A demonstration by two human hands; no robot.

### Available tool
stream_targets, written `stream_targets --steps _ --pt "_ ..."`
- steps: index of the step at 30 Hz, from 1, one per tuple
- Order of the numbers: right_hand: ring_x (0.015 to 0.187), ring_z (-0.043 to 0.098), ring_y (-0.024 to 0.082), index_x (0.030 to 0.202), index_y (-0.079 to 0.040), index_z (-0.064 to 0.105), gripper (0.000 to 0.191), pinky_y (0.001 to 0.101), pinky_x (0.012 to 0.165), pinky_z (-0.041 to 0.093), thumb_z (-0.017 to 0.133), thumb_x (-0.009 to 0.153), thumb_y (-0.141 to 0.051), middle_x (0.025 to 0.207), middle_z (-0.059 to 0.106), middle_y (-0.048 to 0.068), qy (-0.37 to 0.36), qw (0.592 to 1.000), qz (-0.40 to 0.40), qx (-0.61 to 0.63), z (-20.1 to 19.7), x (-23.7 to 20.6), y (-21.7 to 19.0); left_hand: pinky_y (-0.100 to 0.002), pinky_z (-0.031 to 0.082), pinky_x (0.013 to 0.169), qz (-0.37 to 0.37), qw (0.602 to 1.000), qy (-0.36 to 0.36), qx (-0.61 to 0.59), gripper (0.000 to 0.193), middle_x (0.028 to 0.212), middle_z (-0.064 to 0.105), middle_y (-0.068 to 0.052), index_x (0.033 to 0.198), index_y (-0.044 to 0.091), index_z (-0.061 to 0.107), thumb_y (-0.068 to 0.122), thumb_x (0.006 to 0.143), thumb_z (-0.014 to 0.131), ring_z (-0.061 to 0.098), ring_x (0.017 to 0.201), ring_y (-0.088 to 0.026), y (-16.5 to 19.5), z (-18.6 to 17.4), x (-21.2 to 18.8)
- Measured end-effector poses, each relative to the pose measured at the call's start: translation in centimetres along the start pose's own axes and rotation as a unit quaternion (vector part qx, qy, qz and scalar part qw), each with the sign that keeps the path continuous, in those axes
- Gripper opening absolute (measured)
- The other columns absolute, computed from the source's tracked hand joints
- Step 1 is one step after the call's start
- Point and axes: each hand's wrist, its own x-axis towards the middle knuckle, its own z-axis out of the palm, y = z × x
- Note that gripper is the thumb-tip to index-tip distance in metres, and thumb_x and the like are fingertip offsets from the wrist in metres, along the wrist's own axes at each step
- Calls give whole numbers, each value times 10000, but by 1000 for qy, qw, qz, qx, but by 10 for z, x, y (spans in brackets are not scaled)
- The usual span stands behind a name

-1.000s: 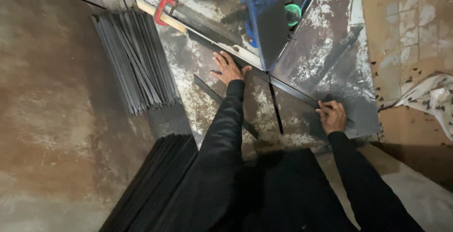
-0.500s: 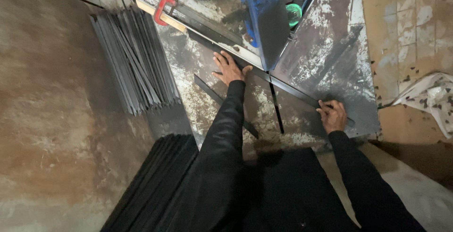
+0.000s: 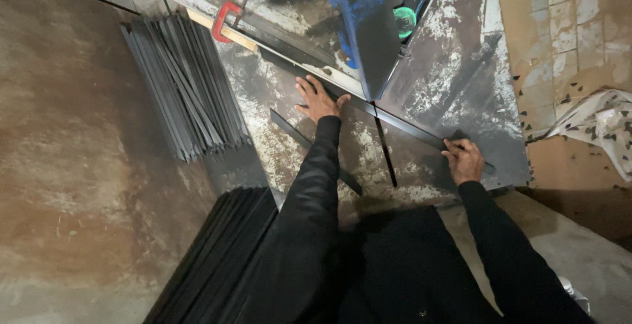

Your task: The person picks up dark moulding strips from a pile on the workbench, positions each strip against the fence of a double mitre saw, and cuts mitred ends, placing the cut pieces into a growing stack beside the saw. They occasionally reposition strips and clear small offcut pieces from the cutting area.

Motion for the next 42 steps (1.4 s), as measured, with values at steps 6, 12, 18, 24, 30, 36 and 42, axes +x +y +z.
stream_targets --steps 6,12,18,24,30,36,42 --pt "1004 653 298 1200 -148 801 290 430 876 537 826 925 -236 1084 696 70 -4 1000 -14 -20 1 -2 0 -766 202 1149 -9 1000 -13 -6 1412 1711 51 -182 1615 44 156 630 580 918 83 1588 -353 1 -3 -1" --pt "1003 652 309 1183 -142 806 311 435 877 539 805 876 -188 1084 704 80 8 1000 -8 16 -1 -4 -2 -769 205 1142 -9 1000 -7 -3 1384 1700 67 -190 1611 40 170 616 605 927 87 1581 -365 4 -5 -3" --pt "996 659 314 1163 -127 808 258 444 862 536 815 923 -222 1064 707 90 8 1000 -15 10 -4 -2 -5 -751 219 1156 -19 1000 -10 6 1407 1708 64 -179 1617 43 167 619 581 924 96 1586 -357 4 -5 0" --pt "987 667 304 1172 -153 813 275 433 856 544 798 906 -221 1080 712 78 3 1000 -19 7 -7 1 -6 -735 252 1153 -28 999 -8 19 1416 1712 63 -166 1618 46 168 648 573 911 106 1585 -344 6 -4 2" --pt "963 658 294 1143 -144 813 274 435 847 539 819 879 -218 1045 703 63 5 999 -33 -2 -8 4 -7 -722 262 1155 -34 999 -16 30 1419 1707 78 -166 1611 52 173 650 561 915 120 1577 -335 8 -7 3" --pt "961 650 292 1148 -146 815 294 438 843 539 815 865 -227 1038 696 59 4 1000 -28 -2 -7 7 -7 -723 272 1150 -36 999 -14 36 1401 1712 94 -162 1613 55 186 624 567 925 126 1584 -329 11 -8 5" --pt "943 643 304 1151 -151 820 231 453 828 532 802 948 -260 1032 690 66 5 999 -32 2 -2 20 -7 -738 272 1137 -30 999 1 33 1415 1706 95 -165 1607 61 184 638 551 929 123 1579 -335 13 -9 19"
